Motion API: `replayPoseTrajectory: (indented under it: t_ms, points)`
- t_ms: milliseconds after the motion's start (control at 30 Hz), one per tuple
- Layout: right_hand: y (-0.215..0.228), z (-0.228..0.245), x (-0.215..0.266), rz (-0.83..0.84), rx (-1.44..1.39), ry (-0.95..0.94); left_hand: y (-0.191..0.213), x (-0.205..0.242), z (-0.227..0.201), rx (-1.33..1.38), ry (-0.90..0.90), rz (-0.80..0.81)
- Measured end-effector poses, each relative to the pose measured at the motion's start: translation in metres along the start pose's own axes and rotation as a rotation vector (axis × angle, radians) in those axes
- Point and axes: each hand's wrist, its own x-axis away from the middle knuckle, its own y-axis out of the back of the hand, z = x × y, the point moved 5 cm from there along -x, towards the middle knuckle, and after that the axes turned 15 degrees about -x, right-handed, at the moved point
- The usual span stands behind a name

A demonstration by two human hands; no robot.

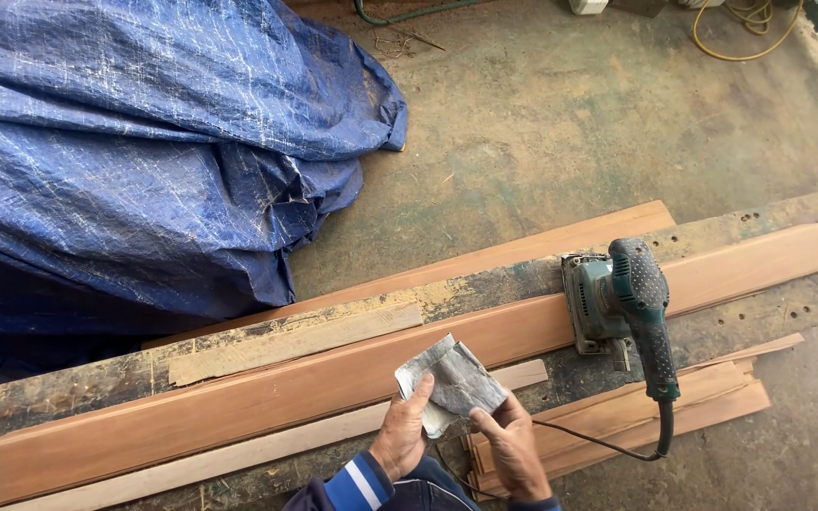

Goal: Sanding wooden planks using a power sander and manual sandpaper.

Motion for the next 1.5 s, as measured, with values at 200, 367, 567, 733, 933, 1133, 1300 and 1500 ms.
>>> replayPoseTrajectory:
  t_ms: [200,367,567,733,933,1133,1300,1500]
  points:
    - [0.031,-0.012,0.006,-0.266,-0.199,0.185,0.003,0.001,0.004,-0.005,-0.055,0.023]
    - [0.035,0.036,0.026,-0.173,0.014,0.044,0.019,0.001,-0.031,-0.712,-0.358,-0.211]
    - [0.019,0.041,0.024,0.072,0.134,-0.053,-0.021,0.008,-0.014,-0.810,-0.216,0.245]
    - [-0.006,0.061,0.028,-0.102,0.425,0.037,-0.011,-0.002,0.000,-0.827,-0.258,0.074]
    - [-0.053,0.077,0.051,0.116,1.230,0.682,0.007,-0.008,-0.005,-0.383,0.007,-0.149]
    - [-0.066,0.052,0.046,0.366,1.284,0.597,0.007,-0.013,0.012,-0.371,0.021,-0.191]
    - [-0.071,0.046,0.042,0.239,1.121,0.353,0.001,-0.008,0.024,-0.514,0.030,-0.254]
    - [-0.065,0.060,0.036,0.082,0.894,0.446,-0.010,0.000,0.012,-0.413,0.069,-0.038]
